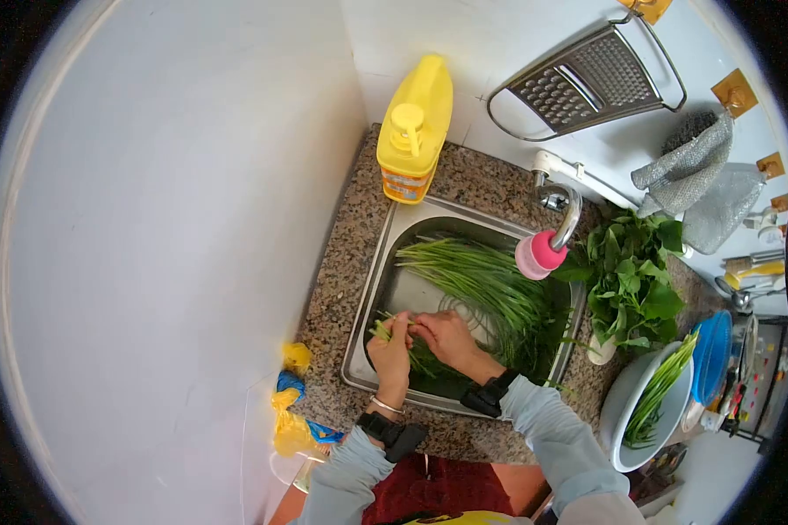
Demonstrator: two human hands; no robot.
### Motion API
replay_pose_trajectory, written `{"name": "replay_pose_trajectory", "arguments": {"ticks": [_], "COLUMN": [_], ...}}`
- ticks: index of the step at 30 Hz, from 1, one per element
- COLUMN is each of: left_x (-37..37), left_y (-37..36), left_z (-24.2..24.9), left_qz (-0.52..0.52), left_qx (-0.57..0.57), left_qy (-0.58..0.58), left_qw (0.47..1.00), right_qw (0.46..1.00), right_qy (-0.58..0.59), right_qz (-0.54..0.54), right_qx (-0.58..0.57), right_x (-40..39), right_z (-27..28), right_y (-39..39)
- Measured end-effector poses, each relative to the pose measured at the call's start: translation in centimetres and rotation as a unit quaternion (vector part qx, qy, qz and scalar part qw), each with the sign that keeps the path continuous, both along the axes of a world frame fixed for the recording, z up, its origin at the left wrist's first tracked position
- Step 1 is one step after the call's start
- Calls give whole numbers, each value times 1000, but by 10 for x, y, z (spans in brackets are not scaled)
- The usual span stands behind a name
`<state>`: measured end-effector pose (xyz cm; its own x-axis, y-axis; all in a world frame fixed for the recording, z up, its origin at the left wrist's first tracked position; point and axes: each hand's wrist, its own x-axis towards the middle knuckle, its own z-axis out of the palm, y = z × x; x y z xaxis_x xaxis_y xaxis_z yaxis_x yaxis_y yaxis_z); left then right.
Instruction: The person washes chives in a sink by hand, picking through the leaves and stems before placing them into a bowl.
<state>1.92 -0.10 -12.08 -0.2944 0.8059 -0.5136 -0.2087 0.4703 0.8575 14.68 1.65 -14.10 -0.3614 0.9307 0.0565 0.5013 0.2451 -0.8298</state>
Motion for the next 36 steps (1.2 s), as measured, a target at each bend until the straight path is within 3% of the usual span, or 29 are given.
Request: {"name": "replay_pose_trajectory", "arguments": {"ticks": [2,6,8,9,11,15,17,19,24,26,30,32,36], "left_x": [-8,-33,-34,-31,-26,-17,-12,-4,3,-6,-40,-58,-73], "left_y": [6,21,22,20,15,8,6,8,13,17,21,19,13], "left_z": [13,26,22,22,19,1,-8,-8,-8,7,37,49,65], "left_qz": [95,47,44,42,40,12,-10,-31,-92,-11,80,87,110], "left_qx": [20,26,23,1,-19,-52,-75,-82,-75,-26,20,26,48], "left_qy": [-9,-8,-22,-45,-66,-89,-87,-75,-74,-24,-55,-44,-41], "left_qw": [995,999,999,998,997,995,993,993,990,999,995,995,992], "right_qw": [1000,987,955,955,925,926,969,972,993,984,961,922,872], "right_qy": [-18,-109,-194,-193,-323,-306,-140,-136,-59,-102,-207,-315,-393], "right_qz": [-12,-52,-88,-89,-22,-38,-60,-39,-13,32,56,70,118], "right_qx": [1,-109,-208,-208,-200,-217,-193,-190,-103,-140,-175,-213,-266], "right_x": [10,40,46,51,57,48,36,32,10,21,67,84,97], "right_z": [-18,-59,-67,-82,-116,-93,-45,-23,-17,-34,-80,-84,-80], "right_y": [-7,-16,-5,-8,-15,-10,3,6,-3,-12,-41,-49,-48]}}
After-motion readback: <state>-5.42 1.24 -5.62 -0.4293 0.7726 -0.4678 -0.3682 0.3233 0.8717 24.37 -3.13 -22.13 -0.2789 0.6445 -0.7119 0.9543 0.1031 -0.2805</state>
